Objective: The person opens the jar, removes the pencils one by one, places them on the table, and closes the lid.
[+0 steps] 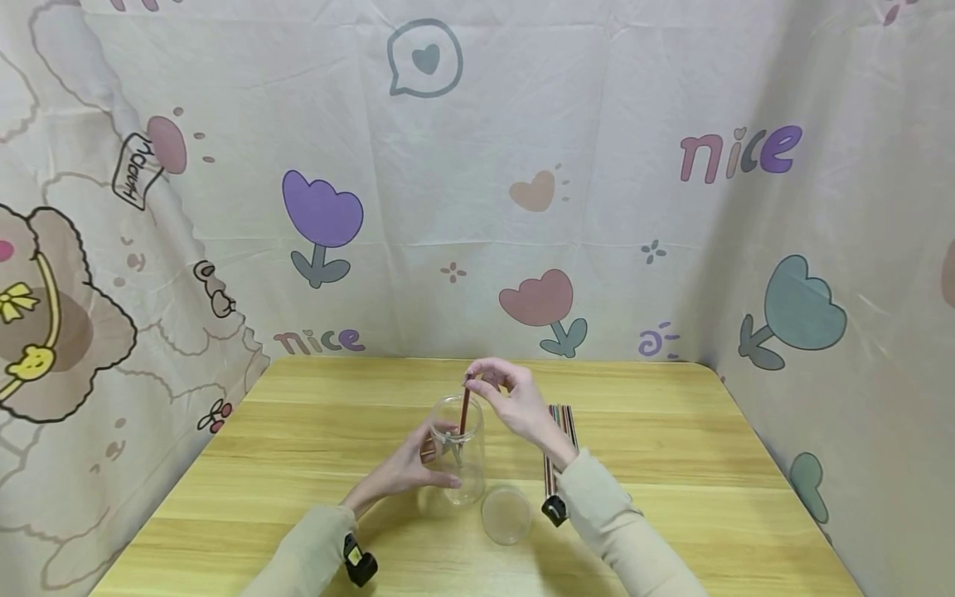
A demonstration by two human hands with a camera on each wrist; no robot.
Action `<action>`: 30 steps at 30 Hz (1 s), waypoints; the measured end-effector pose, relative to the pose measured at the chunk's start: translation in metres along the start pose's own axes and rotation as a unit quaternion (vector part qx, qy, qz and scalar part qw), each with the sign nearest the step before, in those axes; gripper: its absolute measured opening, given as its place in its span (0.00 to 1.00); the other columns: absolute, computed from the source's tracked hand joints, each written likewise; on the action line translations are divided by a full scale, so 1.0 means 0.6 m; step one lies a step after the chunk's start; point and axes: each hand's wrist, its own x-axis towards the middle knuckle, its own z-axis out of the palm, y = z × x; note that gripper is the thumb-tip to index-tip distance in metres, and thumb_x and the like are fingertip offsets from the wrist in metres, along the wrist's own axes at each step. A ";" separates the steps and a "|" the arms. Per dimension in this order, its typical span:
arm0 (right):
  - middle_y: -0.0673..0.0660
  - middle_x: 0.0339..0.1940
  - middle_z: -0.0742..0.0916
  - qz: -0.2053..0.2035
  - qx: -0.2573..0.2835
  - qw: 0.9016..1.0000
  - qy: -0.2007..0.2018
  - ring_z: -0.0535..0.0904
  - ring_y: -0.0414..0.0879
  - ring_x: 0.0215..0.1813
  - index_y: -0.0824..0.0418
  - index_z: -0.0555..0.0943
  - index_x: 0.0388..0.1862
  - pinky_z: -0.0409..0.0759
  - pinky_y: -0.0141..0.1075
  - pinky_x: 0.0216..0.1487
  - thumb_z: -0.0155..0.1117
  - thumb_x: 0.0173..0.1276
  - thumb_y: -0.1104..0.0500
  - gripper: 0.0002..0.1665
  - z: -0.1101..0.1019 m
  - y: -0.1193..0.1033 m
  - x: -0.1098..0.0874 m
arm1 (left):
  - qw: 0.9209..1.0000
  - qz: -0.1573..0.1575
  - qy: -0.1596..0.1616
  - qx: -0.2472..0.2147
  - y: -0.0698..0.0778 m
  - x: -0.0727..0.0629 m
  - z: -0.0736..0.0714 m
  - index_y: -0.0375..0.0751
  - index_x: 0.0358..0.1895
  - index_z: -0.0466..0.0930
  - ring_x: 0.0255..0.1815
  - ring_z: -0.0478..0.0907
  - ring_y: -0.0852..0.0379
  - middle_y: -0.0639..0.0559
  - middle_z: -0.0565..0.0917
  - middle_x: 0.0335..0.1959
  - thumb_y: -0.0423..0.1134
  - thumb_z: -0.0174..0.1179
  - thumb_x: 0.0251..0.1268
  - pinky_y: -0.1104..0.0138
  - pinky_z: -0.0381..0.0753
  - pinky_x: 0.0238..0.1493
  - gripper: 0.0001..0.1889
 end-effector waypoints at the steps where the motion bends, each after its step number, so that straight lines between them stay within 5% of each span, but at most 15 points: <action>1: 0.53 0.37 0.89 -0.001 0.010 1.000 0.002 0.81 0.32 0.36 0.73 0.81 0.44 0.81 0.22 0.37 0.64 0.68 0.73 0.07 -0.001 -0.002 0.001 | 1.000 0.000 0.000 0.001 0.000 0.000 0.000 0.38 0.67 0.63 0.72 0.70 0.35 0.35 0.70 0.71 0.35 0.78 0.49 0.48 0.69 0.77 0.42; 5: 0.39 0.39 0.88 -0.005 0.054 0.998 0.015 0.83 0.31 0.40 0.79 0.79 0.44 0.83 0.20 0.41 0.63 0.68 0.72 0.09 -0.004 -0.010 0.004 | 1.000 -0.001 0.000 0.005 0.001 -0.001 -0.001 0.39 0.66 0.64 0.73 0.70 0.35 0.35 0.70 0.71 0.36 0.78 0.49 0.47 0.69 0.77 0.41; 13: 0.39 0.38 0.89 -0.007 0.087 0.995 0.055 0.83 0.30 0.39 0.83 0.76 0.42 0.85 0.21 0.42 0.63 0.68 0.72 0.11 -0.019 -0.022 0.009 | 1.000 0.000 0.003 0.013 0.001 -0.001 0.000 0.40 0.66 0.64 0.73 0.70 0.35 0.35 0.70 0.71 0.35 0.78 0.48 0.46 0.69 0.77 0.41; 17: 0.41 0.38 0.89 -0.002 0.103 0.992 0.073 0.85 0.31 0.41 0.73 0.80 0.41 0.86 0.22 0.46 0.62 0.69 0.73 0.03 -0.025 -0.028 0.011 | 1.000 0.001 0.003 0.017 0.000 -0.001 0.000 0.41 0.66 0.64 0.73 0.69 0.35 0.36 0.71 0.71 0.36 0.78 0.48 0.46 0.69 0.77 0.41; 22: 0.42 0.38 0.89 0.015 0.121 0.989 0.082 0.85 0.31 0.41 0.54 0.82 0.41 0.85 0.21 0.42 0.60 0.71 0.72 0.13 -0.036 -0.034 0.014 | 1.000 0.001 0.002 0.015 0.000 -0.001 0.000 0.40 0.65 0.64 0.73 0.69 0.35 0.36 0.72 0.70 0.35 0.78 0.48 0.46 0.69 0.77 0.41; 30: 0.48 0.37 0.89 -0.028 0.170 0.982 0.078 0.78 0.36 0.31 0.58 0.79 0.44 0.74 0.23 0.28 0.54 0.75 0.72 0.11 -0.056 -0.035 0.022 | 1.000 0.005 0.001 0.016 0.002 -0.002 0.001 0.40 0.64 0.65 0.74 0.68 0.34 0.33 0.70 0.71 0.34 0.78 0.48 0.46 0.68 0.77 0.39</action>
